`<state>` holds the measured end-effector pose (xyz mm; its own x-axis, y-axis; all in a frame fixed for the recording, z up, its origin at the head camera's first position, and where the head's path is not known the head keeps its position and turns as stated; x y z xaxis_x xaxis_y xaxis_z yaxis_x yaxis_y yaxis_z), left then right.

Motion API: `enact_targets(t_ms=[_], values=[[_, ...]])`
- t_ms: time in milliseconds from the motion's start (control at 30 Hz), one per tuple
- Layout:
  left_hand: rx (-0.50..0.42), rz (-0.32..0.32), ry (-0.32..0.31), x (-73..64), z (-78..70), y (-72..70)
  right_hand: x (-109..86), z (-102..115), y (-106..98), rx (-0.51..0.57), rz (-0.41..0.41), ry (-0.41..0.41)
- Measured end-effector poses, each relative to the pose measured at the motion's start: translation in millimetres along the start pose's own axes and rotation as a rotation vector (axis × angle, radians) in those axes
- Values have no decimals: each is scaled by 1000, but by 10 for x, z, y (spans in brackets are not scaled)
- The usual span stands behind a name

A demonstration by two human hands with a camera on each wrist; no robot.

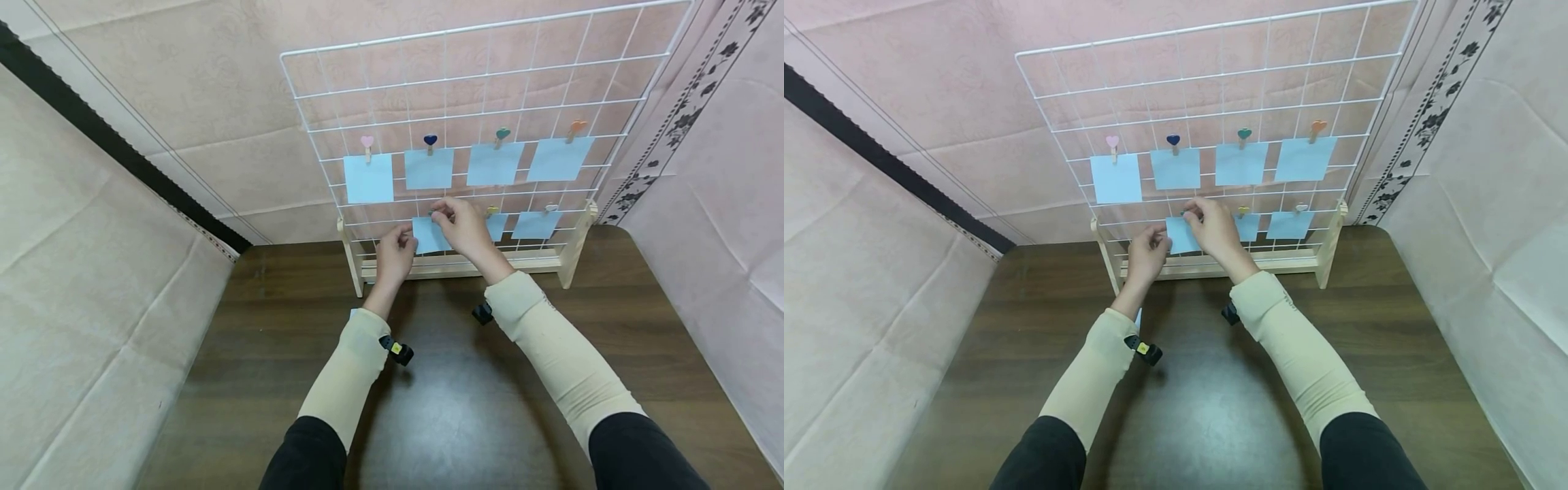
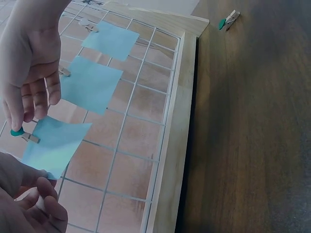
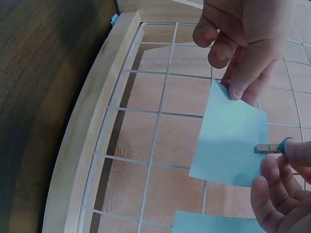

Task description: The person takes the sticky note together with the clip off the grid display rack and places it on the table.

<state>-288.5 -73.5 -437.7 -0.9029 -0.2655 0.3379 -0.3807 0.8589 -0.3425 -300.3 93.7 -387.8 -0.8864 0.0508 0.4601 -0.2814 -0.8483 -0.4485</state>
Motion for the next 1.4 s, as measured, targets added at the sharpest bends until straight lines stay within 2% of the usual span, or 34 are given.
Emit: enact_targets(t_ms=[700,900,1400], values=[[2,-40,15,-72,25,-52,-59,21,-3,60,-87,-23],[-9,-56,13,-111,46,-90,-85,20,-22,61,-87,-24],[-24,-47,24,-150,81,-193,-115,33,-70,42,-95,-18]])
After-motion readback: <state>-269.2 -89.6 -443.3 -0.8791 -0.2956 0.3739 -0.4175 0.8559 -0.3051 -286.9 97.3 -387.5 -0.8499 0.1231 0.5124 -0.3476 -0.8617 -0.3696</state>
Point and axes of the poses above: each hand's wrist, its own x-axis towards the middle knuckle, its own y-axis out of the palm, z = x × y, the point moved 3 cm from there along x, towards the middle knuckle, and after that the axes turned 14 degrees about -z, right-handed, at the moved point
